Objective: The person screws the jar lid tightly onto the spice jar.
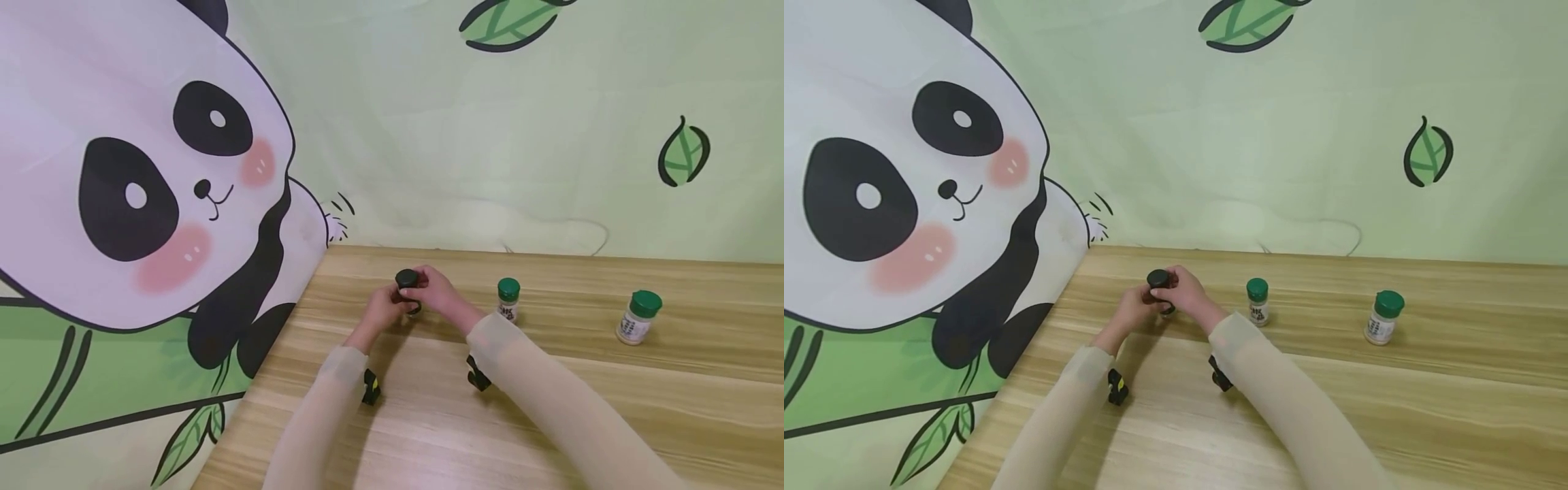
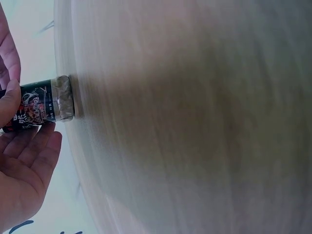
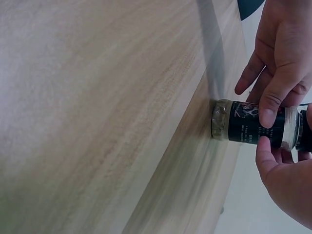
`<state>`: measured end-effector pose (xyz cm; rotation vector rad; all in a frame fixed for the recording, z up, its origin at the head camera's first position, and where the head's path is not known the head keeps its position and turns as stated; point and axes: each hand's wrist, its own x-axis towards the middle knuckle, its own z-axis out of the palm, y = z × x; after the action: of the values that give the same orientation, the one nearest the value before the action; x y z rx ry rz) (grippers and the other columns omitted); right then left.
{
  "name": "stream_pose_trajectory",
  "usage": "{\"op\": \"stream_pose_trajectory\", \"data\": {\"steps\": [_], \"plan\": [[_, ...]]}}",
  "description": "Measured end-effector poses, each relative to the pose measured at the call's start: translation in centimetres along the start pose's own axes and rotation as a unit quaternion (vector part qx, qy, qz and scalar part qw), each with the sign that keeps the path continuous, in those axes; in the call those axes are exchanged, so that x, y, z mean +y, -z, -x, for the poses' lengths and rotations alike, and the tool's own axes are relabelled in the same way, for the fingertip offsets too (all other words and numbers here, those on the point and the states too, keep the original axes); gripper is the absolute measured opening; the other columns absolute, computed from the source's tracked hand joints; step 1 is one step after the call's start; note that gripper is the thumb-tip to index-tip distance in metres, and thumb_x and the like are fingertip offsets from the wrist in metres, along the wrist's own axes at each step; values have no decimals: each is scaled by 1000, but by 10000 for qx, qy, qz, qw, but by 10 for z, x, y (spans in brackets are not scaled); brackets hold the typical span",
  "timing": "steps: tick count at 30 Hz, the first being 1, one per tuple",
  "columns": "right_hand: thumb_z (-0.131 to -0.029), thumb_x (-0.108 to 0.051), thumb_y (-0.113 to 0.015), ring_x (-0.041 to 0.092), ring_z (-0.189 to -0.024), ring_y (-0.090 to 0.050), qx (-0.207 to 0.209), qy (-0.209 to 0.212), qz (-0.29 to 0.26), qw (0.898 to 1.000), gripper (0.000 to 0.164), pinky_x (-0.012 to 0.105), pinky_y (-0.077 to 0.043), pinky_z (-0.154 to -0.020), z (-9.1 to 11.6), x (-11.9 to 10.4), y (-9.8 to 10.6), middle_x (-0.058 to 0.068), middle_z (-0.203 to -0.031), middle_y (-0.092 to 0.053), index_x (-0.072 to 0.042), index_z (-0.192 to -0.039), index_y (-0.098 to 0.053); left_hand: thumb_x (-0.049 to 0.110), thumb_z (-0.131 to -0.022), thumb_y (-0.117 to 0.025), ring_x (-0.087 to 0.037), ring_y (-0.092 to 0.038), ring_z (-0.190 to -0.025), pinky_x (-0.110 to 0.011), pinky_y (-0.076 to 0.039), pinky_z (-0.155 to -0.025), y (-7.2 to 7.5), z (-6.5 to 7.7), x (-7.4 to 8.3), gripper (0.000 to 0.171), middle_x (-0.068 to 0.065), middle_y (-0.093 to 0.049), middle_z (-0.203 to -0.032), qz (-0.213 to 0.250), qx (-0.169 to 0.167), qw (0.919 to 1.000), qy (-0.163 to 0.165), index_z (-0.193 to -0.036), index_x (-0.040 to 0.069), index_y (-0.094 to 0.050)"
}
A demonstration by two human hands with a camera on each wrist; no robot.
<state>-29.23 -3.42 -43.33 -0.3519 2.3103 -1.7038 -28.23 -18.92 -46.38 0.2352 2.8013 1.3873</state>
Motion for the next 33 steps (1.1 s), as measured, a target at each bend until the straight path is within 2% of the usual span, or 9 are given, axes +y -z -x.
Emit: {"op": "stream_pose_trajectory", "data": {"steps": [9,13,20,26,33], "plan": [[-95,-11,-71,42,-133,-55,288,29,-158,9995,56,49,-47,-114,-2,7,-5,30,-142,-56,9,-141,-45,4,-93,-73,-38,-71,-112,-44,-58,-97,-1,1,0,35,-27,-73,-119,-57,30,10000,39,-124,-8,-66],[-95,-12,-72,42,-135,-54,230,35,-137,9996,57,50,-45,-115,-2,6,-4,30,-143,-54,8,-141,-45,6,-93,-73,-37,-71,-113,-44,-57,-97,-1,1,1,34,-26,-73,-121,-71,16,9998,160,-125,-7,-67],[-96,-10,-69,42,-139,-50,-287,-38,3,9996,65,48,-46,-115,-3,0,5,32,-148,-50,9,-150,-37,5,-93,-72,-38,-70,-116,-44,-57,-99,-2,0,1,34,-26,-72,-124,38,1,9999,166,-125,-7,-66],[-100,-5,-61,42,-143,-46,-941,-322,-245,9947,65,51,-49,-111,-4,-4,13,31,-154,-44,6,-156,-30,5,-93,-73,-38,-71,-112,-45,-57,-98,-3,-1,0,31,-27,-73,-119,-25,27,9999,130,-122,-6,-68],[-102,-3,-57,41,-145,-45,-1083,-425,-241,9929,59,51,-47,-114,-5,-7,14,29,-157,-42,3,-156,-33,6,-93,-73,-39,-70,-115,-46,-56,-100,-2,1,2,33,-27,-72,-121,7,-16,9999,141,-124,-6,-66]]}}
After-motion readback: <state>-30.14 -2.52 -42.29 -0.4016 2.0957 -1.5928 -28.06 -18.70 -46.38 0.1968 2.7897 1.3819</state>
